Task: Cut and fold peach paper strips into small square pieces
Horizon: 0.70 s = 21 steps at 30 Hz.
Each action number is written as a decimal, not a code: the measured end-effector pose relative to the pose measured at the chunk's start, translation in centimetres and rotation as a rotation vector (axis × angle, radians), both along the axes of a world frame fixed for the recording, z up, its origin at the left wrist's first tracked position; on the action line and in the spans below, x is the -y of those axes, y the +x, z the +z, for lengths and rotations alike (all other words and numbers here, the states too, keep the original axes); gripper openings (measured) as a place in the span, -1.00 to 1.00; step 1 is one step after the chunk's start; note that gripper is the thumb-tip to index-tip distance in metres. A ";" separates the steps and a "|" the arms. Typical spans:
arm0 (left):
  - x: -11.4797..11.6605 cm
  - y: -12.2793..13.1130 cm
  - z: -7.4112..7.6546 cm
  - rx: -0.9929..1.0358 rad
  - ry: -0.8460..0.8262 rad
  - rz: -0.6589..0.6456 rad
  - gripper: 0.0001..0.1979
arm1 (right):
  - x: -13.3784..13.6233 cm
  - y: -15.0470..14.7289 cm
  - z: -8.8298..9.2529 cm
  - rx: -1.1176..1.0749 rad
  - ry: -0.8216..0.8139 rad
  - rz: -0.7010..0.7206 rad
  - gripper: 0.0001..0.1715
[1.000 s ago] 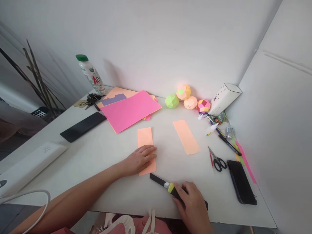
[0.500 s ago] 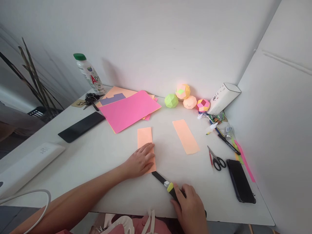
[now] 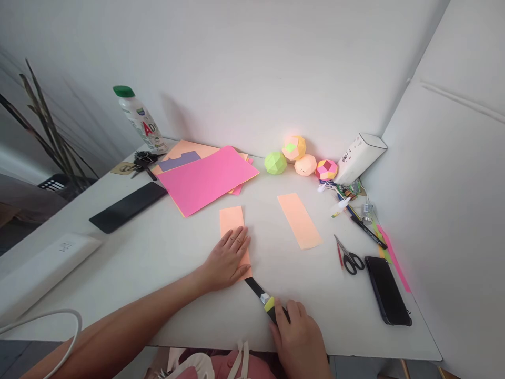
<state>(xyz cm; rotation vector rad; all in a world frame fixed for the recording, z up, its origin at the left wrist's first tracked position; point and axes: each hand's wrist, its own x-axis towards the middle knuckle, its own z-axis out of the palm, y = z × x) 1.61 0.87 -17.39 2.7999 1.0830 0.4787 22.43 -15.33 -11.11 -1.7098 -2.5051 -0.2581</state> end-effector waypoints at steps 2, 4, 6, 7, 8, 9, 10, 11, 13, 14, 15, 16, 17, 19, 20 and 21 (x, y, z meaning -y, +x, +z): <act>0.0 0.0 -0.1 -0.017 0.001 0.000 -0.30 | -0.3 -0.3 0.1 0.005 0.003 -0.001 -0.57; 0.0 0.0 -0.2 -0.029 0.003 0.003 -0.29 | -0.4 -0.4 0.1 0.008 0.005 -0.007 -0.58; 0.0 0.0 -0.2 -0.036 0.005 0.005 -0.28 | -0.4 -0.4 0.0 0.013 0.002 -0.015 -0.60; 0.0 0.0 -0.3 -0.038 0.007 0.006 -0.28 | -0.2 -0.3 -0.1 0.016 0.003 -0.019 -0.62; 0.0 0.0 -0.3 -0.039 0.009 0.006 -0.28 | -0.1 -0.2 -0.1 0.020 0.005 -0.023 -0.62; 0.0 0.0 -0.3 -0.040 0.010 0.006 -0.28 | 0.0 -0.1 -0.2 0.023 0.007 -0.027 -0.63; 0.0 0.0 -0.3 -0.040 0.011 0.005 -0.28 | 0.1 0.0 -0.2 0.027 0.010 -0.030 -0.64; 0.0 0.0 -0.3 -0.039 0.012 0.004 -0.28 | 0.2 0.1 -0.2 0.030 0.009 -0.033 -0.65; 0.0 0.0 -0.3 -0.037 0.013 0.004 -0.29 | 0.0 0.0 -0.2 0.036 -0.001 -0.039 -0.67; 0.0 0.0 -0.3 -0.037 0.013 0.004 -0.29 | -0.2 0.0 -0.2 0.037 -0.011 -0.041 -0.68; 0.0 0.0 -0.3 -0.037 0.013 0.003 -0.29 | -0.4 -0.1 -0.1 0.037 -0.020 -0.044 -0.67; 0.0 0.0 -0.3 -0.038 0.013 0.003 -0.30 | -0.7 -0.2 -0.1 0.037 -0.027 -0.046 -0.67; 0.0 0.0 -0.2 -0.039 0.014 0.002 -0.30 | -1.0 -0.3 0.0 0.036 -0.033 -0.050 -0.66; 0.0 0.0 -0.2 -0.044 0.015 0.002 -0.29 | -1.4 -0.4 0.0 0.039 -0.043 -0.054 -0.66; 0.0 0.0 -0.2 -0.048 0.016 0.002 -0.29 | -1.7 -0.4 0.0 0.042 -0.046 -0.056 -0.66; 0.0 0.0 -0.1 -0.051 0.017 0.004 -0.29 | -1.8 -0.5 -0.1 0.043 -0.048 -0.058 -0.65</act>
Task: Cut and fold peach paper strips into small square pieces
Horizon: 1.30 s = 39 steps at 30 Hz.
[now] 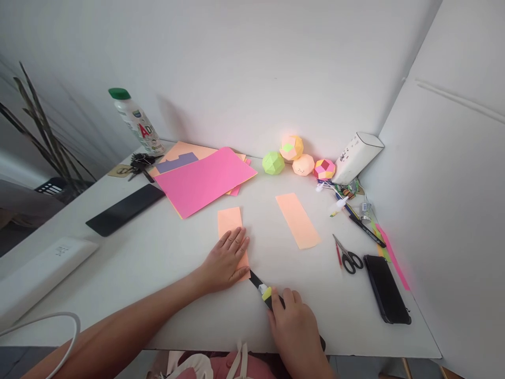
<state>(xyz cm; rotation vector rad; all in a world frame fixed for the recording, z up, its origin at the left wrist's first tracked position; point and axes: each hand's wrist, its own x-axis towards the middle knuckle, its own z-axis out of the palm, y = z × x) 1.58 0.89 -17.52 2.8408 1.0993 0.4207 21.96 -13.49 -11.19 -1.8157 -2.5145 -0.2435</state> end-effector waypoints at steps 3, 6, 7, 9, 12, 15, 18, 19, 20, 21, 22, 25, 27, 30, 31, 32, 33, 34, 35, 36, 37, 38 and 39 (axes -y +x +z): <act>0.0 0.0 0.1 -0.012 0.001 0.006 -0.29 | -0.6 -0.1 -0.1 -0.011 0.002 -0.009 -0.66; 0.0 0.0 0.1 -0.026 -0.002 0.008 -0.28 | -1.3 -0.4 0.0 -0.010 -0.017 -0.029 -0.66; 0.0 0.0 0.1 -0.031 -0.003 0.008 -0.28 | -1.7 -0.6 0.2 0.002 -0.035 -0.041 -0.65; 0.0 0.0 0.1 -0.042 -0.006 0.009 -0.28 | -2.4 -0.9 0.5 0.031 -0.090 -0.071 -0.62; 0.0 0.0 0.2 -0.054 -0.010 0.014 -0.27 | -3.4 -1.5 1.0 0.049 -0.181 -0.120 -0.57; 0.0 -0.1 0.2 -0.059 -0.012 0.013 -0.26 | -4.1 -1.8 1.2 0.041 -0.227 -0.147 -0.57; 0.1 0.0 0.1 -0.055 -0.014 0.011 -0.26 | -4.6 -2.0 1.1 0.024 -0.243 -0.158 -0.57; 0.1 0.0 0.1 -0.052 -0.015 0.011 -0.26 | -4.8 -2.1 1.1 0.021 -0.246 -0.160 -0.57; 0.1 0.0 0.0 -0.048 -0.016 0.012 -0.26 | -5.0 -2.1 1.1 0.020 -0.249 -0.163 -0.57; 0.1 0.0 -0.1 -0.044 -0.017 0.012 -0.26 | -5.1 -2.2 1.1 0.021 -0.253 -0.167 -0.57; 0.2 0.0 -0.1 -0.038 -0.018 0.012 -0.26 | -5.3 -2.3 1.2 0.022 -0.258 -0.171 -0.56; 0.0 -0.1 -0.1 -0.017 -0.016 0.010 -0.25 | -5.6 -2.4 1.3 0.019 -0.278 -0.181 -0.56; -0.4 -0.2 0.1 0.000 -0.012 0.013 -0.27 | -5.6 -2.5 1.3 0.015 -0.283 -0.181 -0.56; -1.5 -0.5 0.5 0.025 -0.010 0.035 -0.49 | -5.5 -2.4 1.2 0.008 -0.276 -0.177 -0.56; -1.8 -0.6 0.6 0.032 -0.009 0.044 -0.56 | -5.4 -2.4 1.2 0.005 -0.273 -0.177 -0.56; -2.1 -0.7 0.7 0.038 -0.009 0.050 -0.61 | -5.4 -2.4 1.1 0.003 -0.272 -0.177 -0.56; -2.4 -0.8 0.8 0.043 -0.007 0.055 -0.64 | -5.4 -2.3 1.1 0.001 -0.273 -0.178 -0.56; -2.7 -0.9 0.8 0.046 -0.005 0.060 -0.67 | -5.4 -2.3 1.1 -0.001 -0.275 -0.177 -0.55; -2.9 -1.0 0.8 0.048 -0.003 0.064 -0.67 | -5.4 -2.3 1.0 -0.002 -0.278 -0.175 -0.55; -3.1 -1.1 0.7 0.047 -0.004 0.065 -0.66 | -5.4 -2.3 1.0 -0.003 -0.279 -0.173 -0.54; -3.4 -1.2 0.7 0.043 -0.007 0.065 -0.63 | -5.4 -2.2 1.0 -0.002 -0.280 -0.169 -0.54; -3.7 -1.3 0.6 0.037 -0.013 0.064 -0.60 | -5.4 -2.2 0.9 -0.002 -0.279 -0.166 -0.55; -4.0 -1.3 0.5 0.029 -0.021 0.061 -0.55 | -5.4 -2.2 0.9 -0.002 -0.277 -0.163 -0.55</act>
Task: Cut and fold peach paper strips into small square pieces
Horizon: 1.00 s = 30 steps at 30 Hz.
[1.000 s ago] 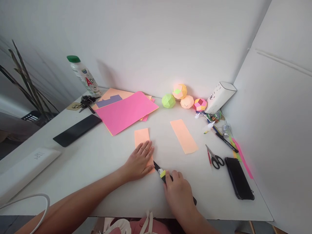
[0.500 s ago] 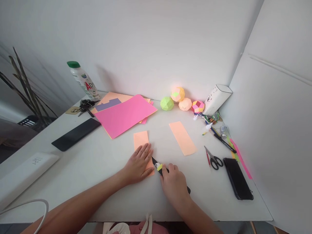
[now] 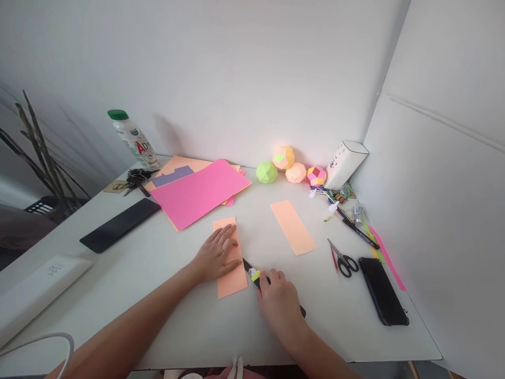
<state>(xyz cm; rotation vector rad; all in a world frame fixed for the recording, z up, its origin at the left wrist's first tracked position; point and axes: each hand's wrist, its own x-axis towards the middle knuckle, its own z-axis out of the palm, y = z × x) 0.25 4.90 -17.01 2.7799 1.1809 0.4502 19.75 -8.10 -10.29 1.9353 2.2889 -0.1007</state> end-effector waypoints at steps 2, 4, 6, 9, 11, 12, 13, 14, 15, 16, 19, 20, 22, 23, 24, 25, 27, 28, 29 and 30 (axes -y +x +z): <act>-0.8 -0.1 -0.1 -0.017 -0.018 0.001 -0.42 | 0.0 0.0 0.0 0.003 0.005 0.004 -0.56; -1.5 -0.1 -0.2 -0.032 -0.034 0.009 -0.27 | -0.1 -0.1 0.0 0.007 0.004 0.003 -0.56; -1.9 -0.1 -0.3 -0.045 -0.046 0.014 -0.15 | -0.2 -0.1 0.2 0.015 -0.002 -0.002 -0.56; -2.2 0.0 -0.5 -0.062 -0.061 0.009 -0.05 | -0.3 -0.2 0.4 0.027 -0.016 -0.012 -0.56; -2.3 0.0 -0.7 -0.072 -0.070 0.006 -0.01 | -0.4 -0.2 0.5 0.029 -0.025 -0.018 -0.56; -2.3 0.0 -0.8 -0.077 -0.074 0.005 0.00 | -0.5 -0.2 0.5 0.027 -0.026 -0.021 -0.56; -2.3 -0.1 -0.9 -0.081 -0.077 0.004 0.00 | -0.5 -0.3 0.5 0.024 -0.026 -0.021 -0.56; -2.3 -0.1 -1.0 -0.085 -0.080 0.002 0.00 | -0.6 -0.3 0.5 0.021 -0.023 -0.020 -0.56; -2.3 -0.1 -1.1 -0.088 -0.081 -0.001 0.00 | -0.7 -0.4 0.5 0.018 -0.019 -0.018 -0.57; -2.4 -0.1 -1.2 -0.090 -0.082 -0.003 0.00 | -0.8 -0.4 0.5 0.015 -0.014 -0.014 -0.57; -2.4 -0.1 -1.4 -0.092 -0.080 -0.005 0.01 | -1.2 -0.6 0.6 0.013 0.000 -0.009 -0.58; -2.5 -0.1 -1.4 -0.093 -0.080 -0.004 0.01 | -1.4 -0.7 0.6 0.013 0.002 -0.009 -0.58; -2.5 -0.1 -1.4 -0.092 -0.078 -0.004 0.03 | -1.8 -0.8 0.6 0.013 0.002 -0.011 -0.58; -2.4 0.0 -1.5 -0.090 -0.076 -0.004 0.03 | -2.0 -0.9 0.6 0.014 0.001 -0.013 -0.59; -2.4 0.0 -1.5 -0.089 -0.075 -0.004 0.04 | -2.2 -0.9 0.6 0.014 -0.001 -0.016 -0.59; -2.4 0.0 -1.4 -0.087 -0.073 -0.004 0.03 | -2.5 -1.0 0.6 0.014 -0.003 -0.020 -0.60; -2.4 -0.1 -1.4 -0.083 -0.070 -0.003 0.03 | -3.0 -1.1 0.6 0.014 -0.008 -0.026 -0.61; -2.4 -0.1 -1.4 -0.081 -0.069 -0.003 0.03 | -3.2 -1.2 0.6 0.013 -0.011 -0.029 -0.61; -2.3 -0.1 -1.4 -0.079 -0.068 -0.003 0.02 | -3.5 -1.3 0.7 0.012 -0.013 -0.031 -0.61; -2.3 -0.1 -1.3 -0.077 -0.068 -0.004 0.02 | -3.8 -1.3 0.7 0.011 -0.015 -0.033 -0.61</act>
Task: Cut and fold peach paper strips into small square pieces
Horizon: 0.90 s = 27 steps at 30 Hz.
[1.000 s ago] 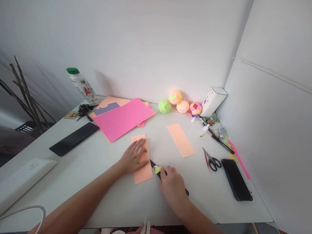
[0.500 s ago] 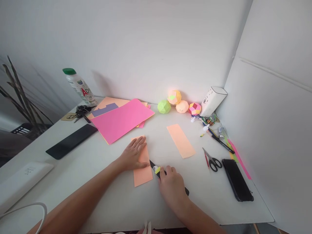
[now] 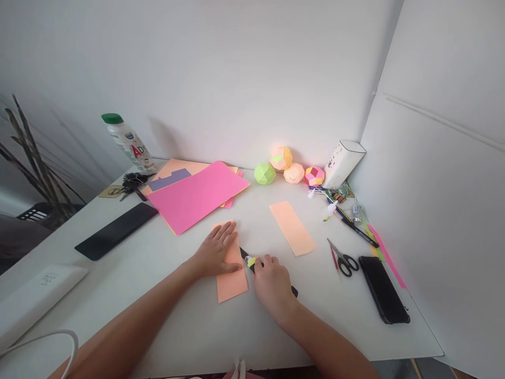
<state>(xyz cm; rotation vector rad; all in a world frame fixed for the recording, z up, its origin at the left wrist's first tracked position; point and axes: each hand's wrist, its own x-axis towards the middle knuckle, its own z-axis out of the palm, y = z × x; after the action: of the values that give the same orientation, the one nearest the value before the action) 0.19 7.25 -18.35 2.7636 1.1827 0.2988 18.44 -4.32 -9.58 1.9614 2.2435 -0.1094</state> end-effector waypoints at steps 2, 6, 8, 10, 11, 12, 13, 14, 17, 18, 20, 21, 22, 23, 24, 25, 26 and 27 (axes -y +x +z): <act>0.0 0.0 0.1 0.002 -0.001 -0.002 0.00 | -0.6 -0.1 0.0 -0.003 -0.003 -0.003 -0.62; 0.0 0.0 0.2 0.004 -0.002 -0.003 -0.03 | -1.8 -0.3 0.0 -0.009 -0.003 -0.011 -0.68; 0.0 0.0 0.3 0.004 -0.003 -0.002 -0.03 | -2.5 -0.5 -0.1 -0.014 0.003 -0.016 -0.69; 0.0 0.0 0.3 0.005 -0.004 -0.001 -0.02 | -3.1 -0.7 -0.1 -0.020 0.012 -0.019 -0.71; 0.0 0.0 0.2 0.005 -0.004 0.000 -0.01 | -3.3 -0.8 -0.1 -0.023 0.016 -0.020 -0.72; -0.1 0.0 0.2 0.006 -0.005 0.001 -0.01 | -3.6 -0.9 -0.1 -0.026 0.018 -0.021 -0.73; -0.1 0.0 0.2 0.007 -0.006 0.003 0.00 | -3.8 -1.0 -0.1 -0.028 0.020 -0.023 -0.74; -0.1 0.0 0.1 0.008 -0.007 0.003 0.01 | -4.0 -1.0 -0.1 -0.030 0.021 -0.025 -0.75; -0.1 0.0 0.0 0.014 -0.010 0.004 0.04 | -4.5 -1.3 0.1 -0.031 0.017 -0.033 -0.77; -0.1 0.0 0.0 0.016 -0.011 0.004 0.04 | -4.6 -1.4 0.1 -0.030 0.015 -0.036 -0.77; -0.1 0.0 -0.1 0.019 -0.012 0.005 0.03 | -4.9 -1.5 0.2 -0.031 0.012 -0.043 -0.77; -0.1 0.0 -0.1 0.020 -0.012 0.005 0.02 | -5.0 -1.5 0.2 -0.031 0.011 -0.046 -0.77; -0.2 0.0 -0.1 0.020 -0.012 0.007 0.01 | -5.0 -1.6 0.2 -0.032 0.011 -0.049 -0.78; -0.2 0.0 -0.1 0.020 -0.012 0.010 0.00 | -5.1 -1.6 0.1 -0.032 0.012 -0.051 -0.78; -0.2 0.1 0.0 0.019 -0.011 0.013 0.00 | -5.2 -1.5 0.1 -0.033 0.014 -0.052 -0.78; -0.2 0.1 0.1 0.017 -0.011 0.017 0.00 | -5.2 -1.5 0.0 -0.034 0.016 -0.052 -0.78; -0.2 0.1 0.1 0.016 -0.010 0.021 0.00 | -5.1 -1.5 0.0 -0.036 0.018 -0.049 -0.78; -0.2 0.1 0.2 0.016 -0.009 0.025 0.00 | -5.1 -1.4 -0.1 -0.037 0.021 -0.045 -0.78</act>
<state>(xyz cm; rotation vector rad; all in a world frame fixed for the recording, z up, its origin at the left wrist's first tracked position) 0.29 7.41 -18.13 2.7357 1.2123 0.3159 17.00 0.79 -9.66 2.0383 2.2325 -0.1292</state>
